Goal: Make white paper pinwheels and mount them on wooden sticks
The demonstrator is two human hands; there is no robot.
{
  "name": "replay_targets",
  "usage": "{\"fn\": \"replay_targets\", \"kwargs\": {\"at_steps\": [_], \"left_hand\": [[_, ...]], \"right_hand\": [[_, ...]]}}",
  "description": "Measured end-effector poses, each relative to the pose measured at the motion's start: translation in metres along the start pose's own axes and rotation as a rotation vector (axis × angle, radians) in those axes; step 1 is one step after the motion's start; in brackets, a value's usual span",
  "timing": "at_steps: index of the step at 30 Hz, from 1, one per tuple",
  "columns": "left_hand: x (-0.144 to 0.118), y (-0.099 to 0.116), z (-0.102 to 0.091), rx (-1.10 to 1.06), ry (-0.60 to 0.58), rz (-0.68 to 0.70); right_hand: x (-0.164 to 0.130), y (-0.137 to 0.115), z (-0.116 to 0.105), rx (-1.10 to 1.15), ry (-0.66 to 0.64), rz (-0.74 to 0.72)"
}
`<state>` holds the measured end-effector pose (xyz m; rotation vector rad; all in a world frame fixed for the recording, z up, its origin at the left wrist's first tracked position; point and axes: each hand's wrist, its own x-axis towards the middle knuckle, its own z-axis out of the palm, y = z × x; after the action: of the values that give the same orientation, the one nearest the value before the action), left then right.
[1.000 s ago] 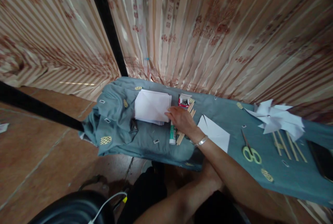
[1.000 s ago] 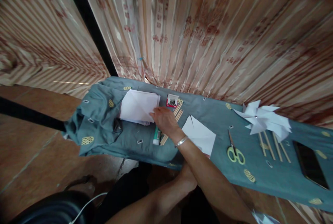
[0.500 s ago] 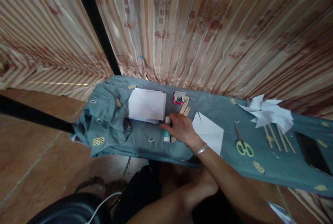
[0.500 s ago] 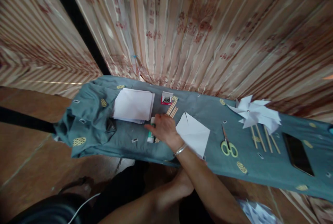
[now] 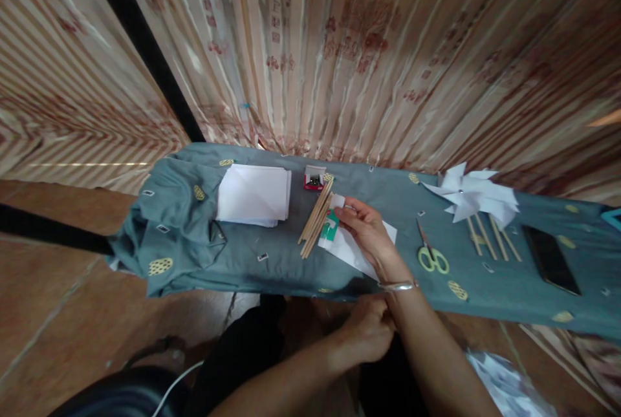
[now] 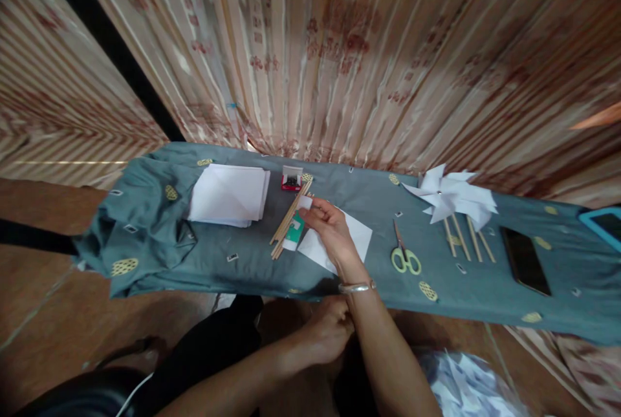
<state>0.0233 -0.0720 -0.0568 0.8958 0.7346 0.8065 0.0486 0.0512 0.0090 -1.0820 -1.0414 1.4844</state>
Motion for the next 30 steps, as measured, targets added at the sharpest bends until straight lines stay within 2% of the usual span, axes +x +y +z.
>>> {"fn": "replay_targets", "kwargs": {"at_steps": [2,4,7,9,12,17,23,25,28,30], "left_hand": [[0.003,0.016,-0.005,-0.020,0.042,-0.006],[0.008,0.033,-0.012,-0.154,0.147,-0.061],[0.014,0.056,-0.023,-0.340,0.252,-0.096],[0.016,0.066,-0.027,-0.413,0.316,-0.113],[0.018,0.074,-0.029,-0.460,0.319,-0.127],[0.025,0.073,-0.020,-0.375,0.249,-0.107],[0.032,0.061,-0.005,-0.277,0.122,-0.106],[0.033,0.059,-0.007,-0.120,0.155,-0.058],[0.034,0.060,-0.017,0.160,0.278,0.083],[0.033,0.063,-0.024,0.222,0.329,0.154]], "right_hand": [[-0.015,-0.009,-0.021,0.106,0.038,0.006],[-0.031,-0.014,-0.039,0.160,0.093,0.000],[-0.049,-0.014,-0.062,0.199,0.154,-0.016],[-0.056,-0.011,-0.073,0.212,0.152,-0.013],[-0.063,-0.008,-0.086,0.230,0.151,0.012],[-0.069,-0.009,-0.099,0.237,0.165,0.034],[-0.078,-0.001,-0.093,0.170,0.115,0.108],[-0.080,-0.001,-0.094,0.136,0.117,0.087],[-0.085,-0.006,-0.099,0.058,0.132,0.024],[-0.090,-0.010,-0.101,-0.043,0.076,0.032]]}}
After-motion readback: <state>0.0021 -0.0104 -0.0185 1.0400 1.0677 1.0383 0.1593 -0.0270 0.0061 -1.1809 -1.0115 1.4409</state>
